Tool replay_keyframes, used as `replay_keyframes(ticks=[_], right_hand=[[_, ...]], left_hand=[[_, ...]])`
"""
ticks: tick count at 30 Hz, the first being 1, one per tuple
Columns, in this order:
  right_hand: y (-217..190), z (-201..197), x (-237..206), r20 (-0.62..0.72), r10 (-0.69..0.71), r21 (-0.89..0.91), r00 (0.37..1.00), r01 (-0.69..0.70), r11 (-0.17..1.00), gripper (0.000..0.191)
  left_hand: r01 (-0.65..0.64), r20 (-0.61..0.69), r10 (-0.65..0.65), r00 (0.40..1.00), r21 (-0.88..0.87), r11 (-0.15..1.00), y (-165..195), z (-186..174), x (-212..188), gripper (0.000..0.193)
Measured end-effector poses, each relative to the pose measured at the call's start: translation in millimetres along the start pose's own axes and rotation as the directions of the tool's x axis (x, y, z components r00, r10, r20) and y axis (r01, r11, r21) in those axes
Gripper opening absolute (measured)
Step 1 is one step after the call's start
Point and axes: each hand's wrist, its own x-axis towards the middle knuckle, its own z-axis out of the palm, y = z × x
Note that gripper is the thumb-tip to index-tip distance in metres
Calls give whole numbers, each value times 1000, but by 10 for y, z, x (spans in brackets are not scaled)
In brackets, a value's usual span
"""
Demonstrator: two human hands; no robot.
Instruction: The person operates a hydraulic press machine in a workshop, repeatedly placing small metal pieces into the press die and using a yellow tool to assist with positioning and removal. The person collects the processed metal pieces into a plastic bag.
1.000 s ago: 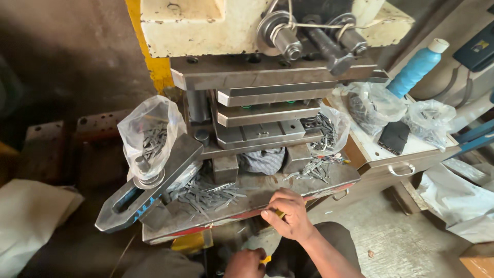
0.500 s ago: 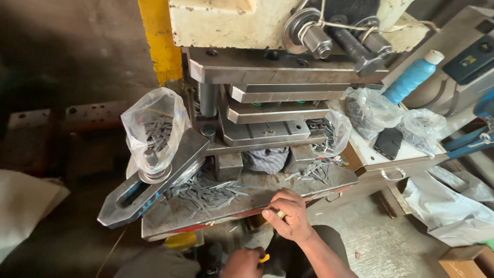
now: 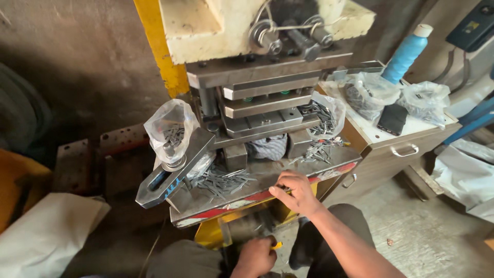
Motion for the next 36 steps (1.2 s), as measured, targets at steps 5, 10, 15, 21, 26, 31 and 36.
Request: replay_keyframes(ticks=[5,10,15,21,26,31,36], right_hand=[[16,-53,-14,16,-22,29,1000,22,999,24],[43,-133,2,55,123,157,991,-130,979,25],[75,-251,44,132,119,208,984,-145,967,21],[94,-283,95,121,-51,176,991,29,984,20],[93,-297,116,105,-18,151,994,2,989,22],[89,-324,116,94,-30,239,995,7,971,18],[97,-338,128,91,-76,203,993,57,978,18]], left_hand=[[-85,-163,77,984,-48,995,-29,-60,-38,19],[-318,-358,176,917,-388,865,-319,-159,-86,14],[-64,-130,-157,979,-927,370,-581,-458,-312,9],[-583,-705,-227,672,-693,424,-101,-1205,-345,6],[-473,-793,-217,569,-531,703,416,-1810,229,6],[-355,-793,-286,538,-520,777,643,-2023,686,7],[-348,-729,-344,591,-615,707,594,-2098,978,6]])
